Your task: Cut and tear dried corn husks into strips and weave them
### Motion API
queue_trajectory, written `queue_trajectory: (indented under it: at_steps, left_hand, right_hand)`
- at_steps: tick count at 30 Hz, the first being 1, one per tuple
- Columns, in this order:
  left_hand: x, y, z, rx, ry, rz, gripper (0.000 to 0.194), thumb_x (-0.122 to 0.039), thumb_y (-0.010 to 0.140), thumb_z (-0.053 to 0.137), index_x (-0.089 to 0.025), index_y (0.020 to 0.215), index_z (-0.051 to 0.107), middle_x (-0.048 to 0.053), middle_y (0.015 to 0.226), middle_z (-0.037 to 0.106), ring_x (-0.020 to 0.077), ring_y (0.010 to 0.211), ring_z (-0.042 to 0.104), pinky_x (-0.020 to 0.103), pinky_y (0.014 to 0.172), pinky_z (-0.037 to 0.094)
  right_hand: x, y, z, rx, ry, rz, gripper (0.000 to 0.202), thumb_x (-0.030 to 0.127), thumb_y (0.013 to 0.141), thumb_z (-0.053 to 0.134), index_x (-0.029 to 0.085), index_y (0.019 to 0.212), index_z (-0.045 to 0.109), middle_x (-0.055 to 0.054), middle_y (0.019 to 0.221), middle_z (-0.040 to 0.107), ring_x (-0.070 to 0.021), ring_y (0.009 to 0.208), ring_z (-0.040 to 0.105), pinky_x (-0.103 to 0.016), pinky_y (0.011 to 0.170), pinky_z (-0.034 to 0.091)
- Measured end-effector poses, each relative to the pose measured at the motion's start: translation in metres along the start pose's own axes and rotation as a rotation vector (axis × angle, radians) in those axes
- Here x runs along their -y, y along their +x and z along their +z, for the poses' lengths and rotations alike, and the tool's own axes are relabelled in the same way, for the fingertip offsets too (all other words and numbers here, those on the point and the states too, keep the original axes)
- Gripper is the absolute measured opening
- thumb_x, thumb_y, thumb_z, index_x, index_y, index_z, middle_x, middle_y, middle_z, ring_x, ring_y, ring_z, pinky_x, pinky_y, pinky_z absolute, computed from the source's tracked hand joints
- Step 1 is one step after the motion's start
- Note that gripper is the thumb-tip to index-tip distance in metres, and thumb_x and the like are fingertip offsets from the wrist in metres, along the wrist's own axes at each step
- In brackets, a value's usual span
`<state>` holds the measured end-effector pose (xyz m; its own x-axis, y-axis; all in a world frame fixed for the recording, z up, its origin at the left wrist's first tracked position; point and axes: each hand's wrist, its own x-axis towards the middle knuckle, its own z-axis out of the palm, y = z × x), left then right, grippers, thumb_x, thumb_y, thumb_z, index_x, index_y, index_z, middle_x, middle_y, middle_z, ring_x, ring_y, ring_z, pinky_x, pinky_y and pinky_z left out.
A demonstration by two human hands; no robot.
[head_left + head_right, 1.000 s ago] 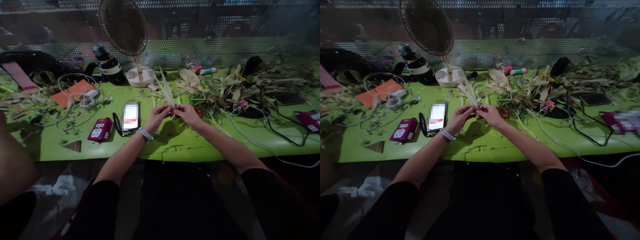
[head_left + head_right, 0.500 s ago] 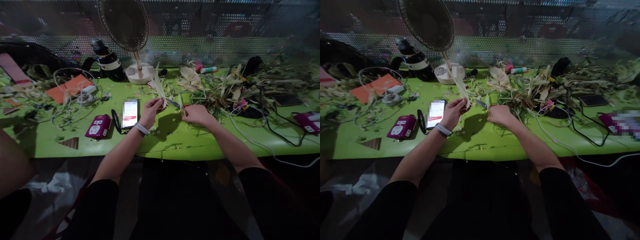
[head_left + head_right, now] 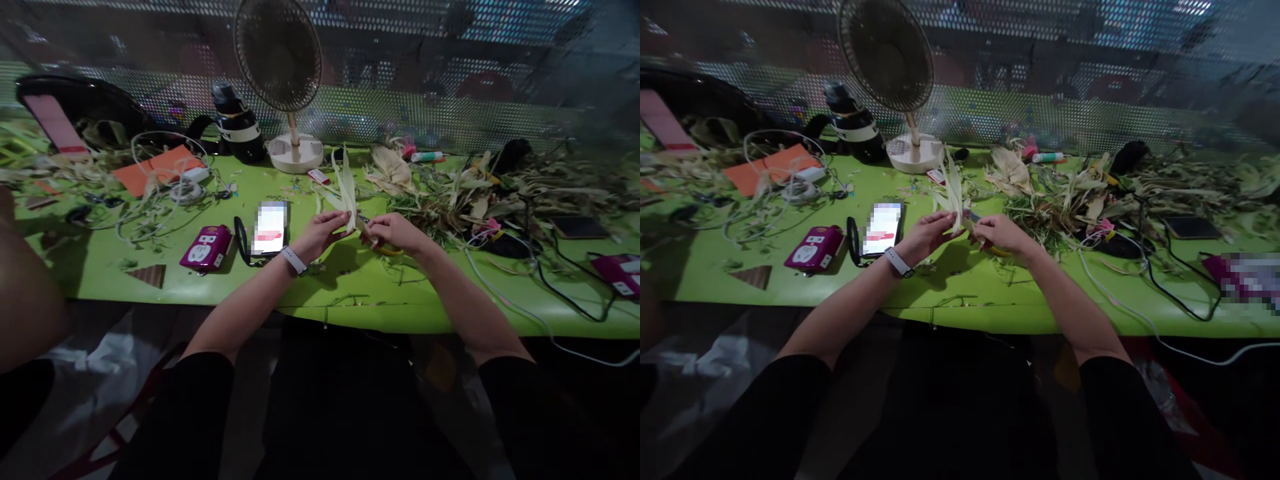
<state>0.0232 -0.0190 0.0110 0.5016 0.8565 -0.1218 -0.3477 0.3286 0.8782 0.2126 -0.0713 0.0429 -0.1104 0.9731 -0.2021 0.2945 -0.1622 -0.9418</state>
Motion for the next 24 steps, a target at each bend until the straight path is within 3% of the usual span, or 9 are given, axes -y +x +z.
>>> queue_trajectory:
  at_steps: [7, 14, 18, 21, 24]
  left_hand:
    - [0.0, -0.002, 0.002, 0.061, 0.122, 0.107, 0.027, -0.04, 0.062, 0.085, -0.018, 0.074, 0.075, 0.001, 0.075, 0.072, 0.0087, 0.067, 0.062, 0.023, 0.07, 0.051]
    - [0.002, 0.001, 0.0, 0.029, 0.132, 0.139, 0.026, -0.04, 0.064, 0.083, -0.019, 0.076, 0.075, 0.0, 0.078, 0.072, 0.0087, 0.07, 0.062, 0.026, 0.074, 0.051]
    - [0.002, 0.004, -0.003, -0.073, 0.098, 0.208, 0.026, -0.04, 0.063, 0.083, -0.021, 0.079, 0.075, 0.0, 0.086, 0.073, 0.0098, 0.08, 0.065, 0.028, 0.082, 0.052]
    - [0.003, 0.005, -0.003, -0.111, 0.125, 0.178, 0.028, -0.041, 0.061, 0.084, -0.02, 0.078, 0.075, 0.001, 0.083, 0.073, 0.0097, 0.076, 0.064, 0.027, 0.076, 0.053]
    - [0.004, 0.003, -0.001, -0.107, 0.171, 0.157, 0.034, -0.045, 0.057, 0.085, -0.018, 0.076, 0.074, 0.002, 0.076, 0.072, 0.0093, 0.068, 0.062, 0.025, 0.068, 0.053]
  right_hand:
    - [-0.002, -0.002, 0.01, -0.053, -0.128, -0.142, 0.019, 0.033, 0.065, 0.07, 0.016, 0.071, 0.067, 0.002, 0.064, 0.062, -0.0112, 0.061, 0.051, -0.025, 0.06, 0.04]
    - [-0.003, 0.0, 0.002, 0.06, 0.019, -0.086, 0.027, 0.037, 0.06, 0.079, 0.015, 0.072, 0.069, 0.001, 0.068, 0.065, -0.0119, 0.065, 0.055, -0.028, 0.067, 0.043]
    - [-0.007, 0.007, -0.003, -0.113, 0.146, -0.078, 0.035, 0.041, 0.053, 0.086, 0.017, 0.069, 0.066, 0.003, 0.063, 0.06, -0.0105, 0.059, 0.051, -0.027, 0.062, 0.041]
    - [-0.007, 0.01, -0.003, -0.287, 0.267, -0.114, 0.044, 0.046, 0.045, 0.089, 0.019, 0.067, 0.062, 0.005, 0.062, 0.057, -0.0083, 0.055, 0.045, -0.025, 0.056, 0.038]
    - [-0.004, 0.007, 0.003, -0.319, 0.315, -0.158, 0.05, 0.052, 0.042, 0.089, 0.02, 0.069, 0.06, 0.005, 0.064, 0.058, -0.0086, 0.056, 0.046, -0.025, 0.054, 0.039]
